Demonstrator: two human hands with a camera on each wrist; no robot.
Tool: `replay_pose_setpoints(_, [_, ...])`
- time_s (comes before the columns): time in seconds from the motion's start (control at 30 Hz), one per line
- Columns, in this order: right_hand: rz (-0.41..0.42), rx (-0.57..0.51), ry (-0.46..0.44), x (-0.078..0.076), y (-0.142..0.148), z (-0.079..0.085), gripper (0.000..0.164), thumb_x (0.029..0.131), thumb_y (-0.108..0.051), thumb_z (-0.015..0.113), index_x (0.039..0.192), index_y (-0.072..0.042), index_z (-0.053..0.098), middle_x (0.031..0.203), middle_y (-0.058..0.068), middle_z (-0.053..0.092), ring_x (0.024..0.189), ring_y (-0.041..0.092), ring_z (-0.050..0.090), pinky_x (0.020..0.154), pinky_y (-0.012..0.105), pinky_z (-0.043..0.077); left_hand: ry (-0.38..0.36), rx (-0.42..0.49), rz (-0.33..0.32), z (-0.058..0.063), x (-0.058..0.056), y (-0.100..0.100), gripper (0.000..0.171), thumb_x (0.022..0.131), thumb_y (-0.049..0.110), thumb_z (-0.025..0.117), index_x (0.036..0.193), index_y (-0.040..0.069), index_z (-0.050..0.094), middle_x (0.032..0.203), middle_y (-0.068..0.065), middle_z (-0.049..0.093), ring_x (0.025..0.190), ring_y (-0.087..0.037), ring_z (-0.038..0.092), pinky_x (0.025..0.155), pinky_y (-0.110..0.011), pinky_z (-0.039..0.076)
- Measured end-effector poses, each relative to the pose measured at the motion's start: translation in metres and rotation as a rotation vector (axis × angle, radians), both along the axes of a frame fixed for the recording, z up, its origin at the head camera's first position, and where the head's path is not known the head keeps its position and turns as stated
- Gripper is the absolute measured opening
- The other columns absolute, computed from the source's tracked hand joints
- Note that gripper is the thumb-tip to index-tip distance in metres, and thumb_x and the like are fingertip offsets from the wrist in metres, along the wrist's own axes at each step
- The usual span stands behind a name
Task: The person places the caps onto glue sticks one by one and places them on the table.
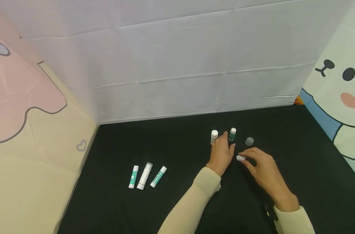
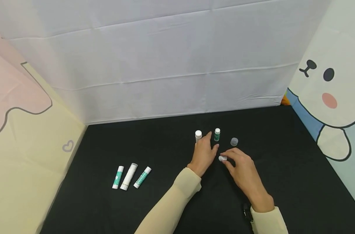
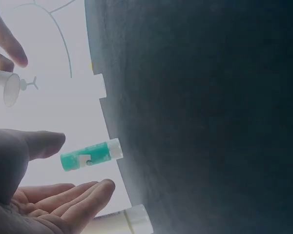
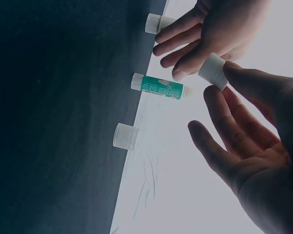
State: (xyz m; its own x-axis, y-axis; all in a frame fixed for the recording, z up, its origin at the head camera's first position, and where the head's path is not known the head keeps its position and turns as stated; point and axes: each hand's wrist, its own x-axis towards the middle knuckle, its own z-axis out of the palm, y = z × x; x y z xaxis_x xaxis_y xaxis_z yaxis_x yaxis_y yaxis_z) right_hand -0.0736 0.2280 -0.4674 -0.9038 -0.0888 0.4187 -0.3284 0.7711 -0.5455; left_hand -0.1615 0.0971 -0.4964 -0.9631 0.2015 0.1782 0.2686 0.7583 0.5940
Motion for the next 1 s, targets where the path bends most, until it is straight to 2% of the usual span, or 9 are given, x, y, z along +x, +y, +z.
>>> replay_pose_setpoints(0.2, [0.003, 0.009, 0.004, 0.001, 0.0, -0.001, 0.029, 0.078, 0.011, 0.087, 0.102, -0.003, 0.08, 0.1, 0.005, 0.075, 0.093, 0.028, 0.074, 0.082, 0.048, 0.056, -0.037, 0.001, 0.023, 0.003, -0.006, 0.006, 0.054, 0.097, 0.019, 0.079, 0.143, -0.001, 0.06, 0.127, -0.013, 0.074, 0.115, -0.023, 0.074, 0.097, -0.034, 0.059])
replay_pose_setpoints(0.47, [-0.001, 0.011, 0.013, 0.001, 0.002, 0.0, 0.029, 0.077, 0.01, 0.087, 0.102, -0.005, 0.08, 0.101, 0.005, 0.075, 0.092, 0.028, 0.073, 0.082, 0.046, 0.055, -0.031, -0.042, 0.038, 0.003, -0.01, 0.014, 0.052, 0.098, 0.021, 0.078, 0.142, -0.001, 0.06, 0.126, -0.012, 0.075, 0.114, -0.023, 0.074, 0.095, -0.033, 0.059])
replay_pose_setpoints(0.73, [0.001, 0.011, 0.021, 0.001, 0.001, -0.001, 0.03, 0.076, 0.01, 0.088, 0.101, -0.004, 0.08, 0.101, 0.004, 0.075, 0.093, 0.026, 0.073, 0.083, 0.036, 0.053, -0.026, -0.051, 0.021, 0.003, -0.014, 0.02, 0.043, 0.099, 0.019, 0.076, 0.137, 0.001, 0.062, 0.12, -0.011, 0.076, 0.105, -0.022, 0.077, 0.086, -0.03, 0.062])
replay_pose_setpoints(1.0, [-0.001, 0.003, 0.009, 0.002, 0.001, 0.0, 0.031, 0.076, 0.011, 0.088, 0.102, -0.004, 0.08, 0.101, 0.004, 0.075, 0.093, 0.026, 0.073, 0.084, 0.036, 0.053, -0.031, -0.068, 0.029, 0.002, -0.017, 0.024, 0.028, 0.1, 0.017, 0.075, 0.123, 0.004, 0.065, 0.111, -0.009, 0.077, 0.095, -0.022, 0.078, 0.075, -0.028, 0.062])
